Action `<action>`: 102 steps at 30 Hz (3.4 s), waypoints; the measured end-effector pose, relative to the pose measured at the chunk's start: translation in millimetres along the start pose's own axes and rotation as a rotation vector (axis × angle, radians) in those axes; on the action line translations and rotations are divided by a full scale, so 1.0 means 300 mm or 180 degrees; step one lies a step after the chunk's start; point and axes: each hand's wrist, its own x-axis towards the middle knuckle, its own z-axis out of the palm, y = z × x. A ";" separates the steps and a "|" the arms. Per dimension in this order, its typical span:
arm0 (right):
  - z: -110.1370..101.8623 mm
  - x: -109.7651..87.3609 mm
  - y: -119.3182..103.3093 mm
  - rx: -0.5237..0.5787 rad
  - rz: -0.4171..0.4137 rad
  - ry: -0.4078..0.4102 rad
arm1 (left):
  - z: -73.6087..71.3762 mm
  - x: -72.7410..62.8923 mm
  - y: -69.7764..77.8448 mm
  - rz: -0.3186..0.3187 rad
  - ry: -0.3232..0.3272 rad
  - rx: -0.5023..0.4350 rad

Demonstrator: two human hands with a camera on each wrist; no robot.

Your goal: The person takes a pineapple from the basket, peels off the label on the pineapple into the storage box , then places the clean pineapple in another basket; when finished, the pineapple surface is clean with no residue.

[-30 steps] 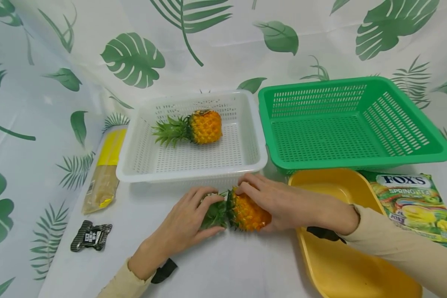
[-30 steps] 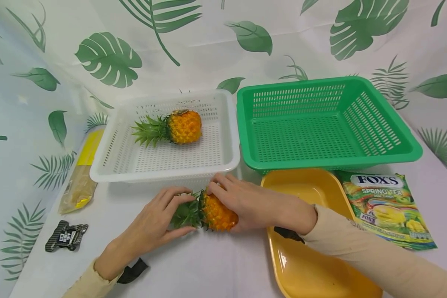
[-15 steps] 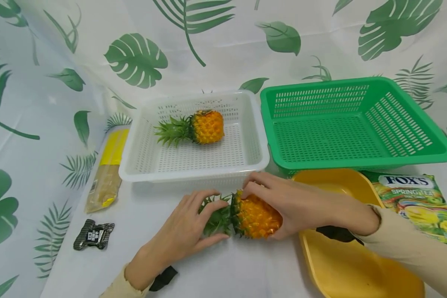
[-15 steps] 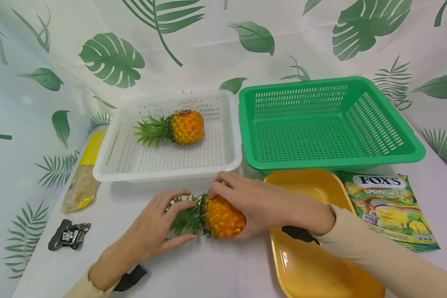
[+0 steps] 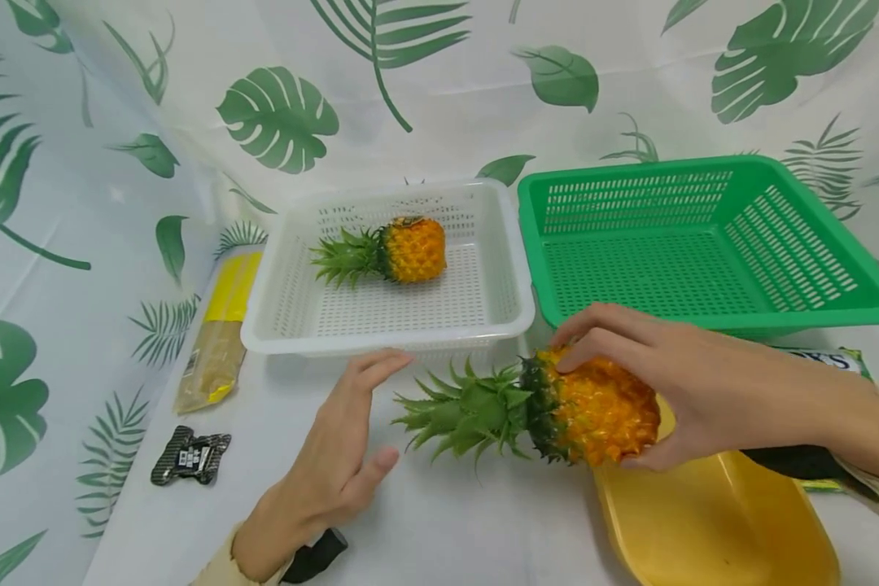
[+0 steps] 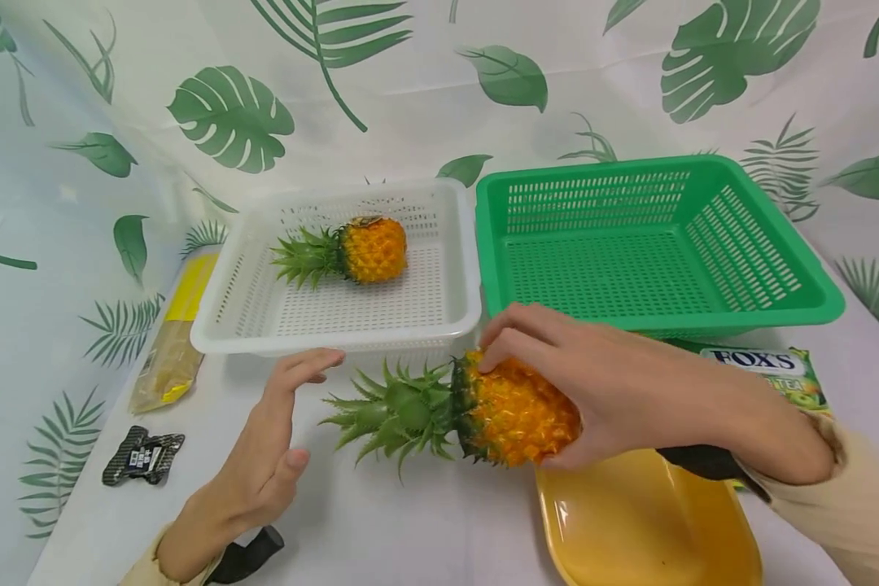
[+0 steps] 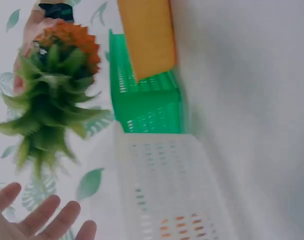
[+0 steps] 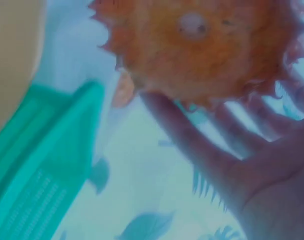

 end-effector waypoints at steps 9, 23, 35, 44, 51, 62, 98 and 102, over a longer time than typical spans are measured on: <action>-0.059 -0.166 0.113 -0.0110 0.0042 0.0530 | 0.125 -0.030 -0.046 -0.0772 -0.0110 -0.0840; -0.116 -0.295 0.295 0.0072 0.0591 0.1383 | 0.349 0.092 -0.025 -0.1333 -0.1162 -0.1259; -0.114 -0.292 0.386 0.0035 0.0928 0.1734 | 0.473 0.226 -0.026 -0.1387 -0.1275 -0.1220; -0.099 -0.323 0.527 -0.0222 0.1240 0.1569 | 0.523 0.298 -0.021 -0.1710 -0.1069 -0.1325; -0.094 -0.315 0.567 -0.0287 0.1438 0.1349 | 0.550 0.330 -0.015 -0.2069 -0.0888 -0.1371; -0.088 -0.292 0.595 -0.0525 0.1394 0.0976 | 0.586 0.363 -0.031 -0.1956 -0.0607 -0.1449; -0.111 -0.267 0.624 -0.0370 0.1654 0.0040 | 0.604 0.362 -0.045 -0.1816 -0.0405 -0.1509; -0.123 -0.239 0.610 -0.0171 0.1871 -0.0190 | 0.607 0.360 -0.049 -0.1787 -0.0416 -0.1493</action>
